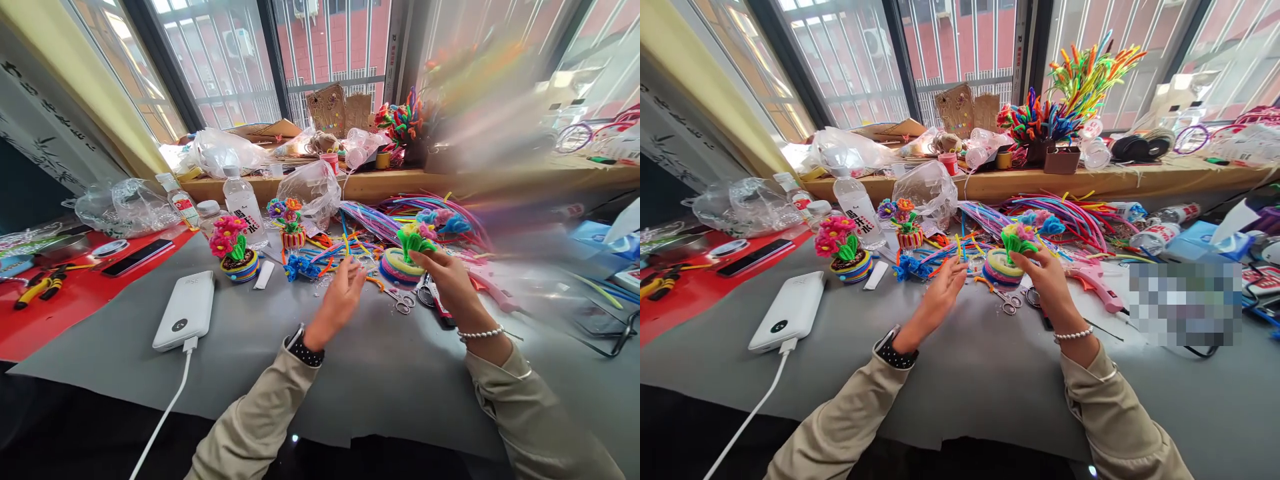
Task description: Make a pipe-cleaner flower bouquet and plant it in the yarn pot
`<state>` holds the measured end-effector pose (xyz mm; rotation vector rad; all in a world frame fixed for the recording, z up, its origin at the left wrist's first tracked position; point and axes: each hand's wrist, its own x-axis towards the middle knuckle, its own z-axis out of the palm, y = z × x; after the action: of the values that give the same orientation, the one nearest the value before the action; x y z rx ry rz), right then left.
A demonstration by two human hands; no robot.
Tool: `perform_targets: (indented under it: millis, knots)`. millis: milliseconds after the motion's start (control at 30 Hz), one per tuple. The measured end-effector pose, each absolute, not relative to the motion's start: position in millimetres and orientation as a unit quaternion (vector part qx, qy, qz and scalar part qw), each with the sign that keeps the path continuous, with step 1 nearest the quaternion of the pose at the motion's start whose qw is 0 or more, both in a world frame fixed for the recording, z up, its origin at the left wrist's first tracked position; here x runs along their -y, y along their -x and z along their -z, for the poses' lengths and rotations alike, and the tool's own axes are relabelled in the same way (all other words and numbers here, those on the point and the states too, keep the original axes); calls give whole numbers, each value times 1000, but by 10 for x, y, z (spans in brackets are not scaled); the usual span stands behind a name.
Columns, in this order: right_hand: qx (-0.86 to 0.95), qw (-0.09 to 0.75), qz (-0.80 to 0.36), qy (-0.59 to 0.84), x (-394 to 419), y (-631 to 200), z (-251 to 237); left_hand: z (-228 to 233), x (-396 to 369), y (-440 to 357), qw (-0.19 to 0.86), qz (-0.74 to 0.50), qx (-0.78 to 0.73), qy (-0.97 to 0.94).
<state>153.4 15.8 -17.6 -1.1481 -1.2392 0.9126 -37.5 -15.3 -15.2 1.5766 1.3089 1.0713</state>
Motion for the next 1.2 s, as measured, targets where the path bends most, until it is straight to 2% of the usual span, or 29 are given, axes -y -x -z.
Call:
perform_targets:
  millis: [100, 200, 367, 633, 1000, 1200]
  knots:
    - [590, 553, -353, 470, -104, -1453, 142, 113, 104, 113, 711, -413, -410, -394]
    - [624, 544, -340, 446, -92, -1396, 148, 155, 38, -20, 826, -418, -295, -237]
    - [661, 529, -316, 428, -160, -1392, 258, 254, 8, -53, 825, -470, -266, -166]
    - [680, 501, -182, 503, -185, -1378, 267, 275, 18, -82, 823, -502, -240, -114]
    - [648, 522, -294, 470, -209, -1396, 297, 286, 58, -85, 828, -508, -211, -110]
    - [636, 517, -335, 465, -213, -1488, 244, 300, 55, -25, 860, -426, -196, -200]
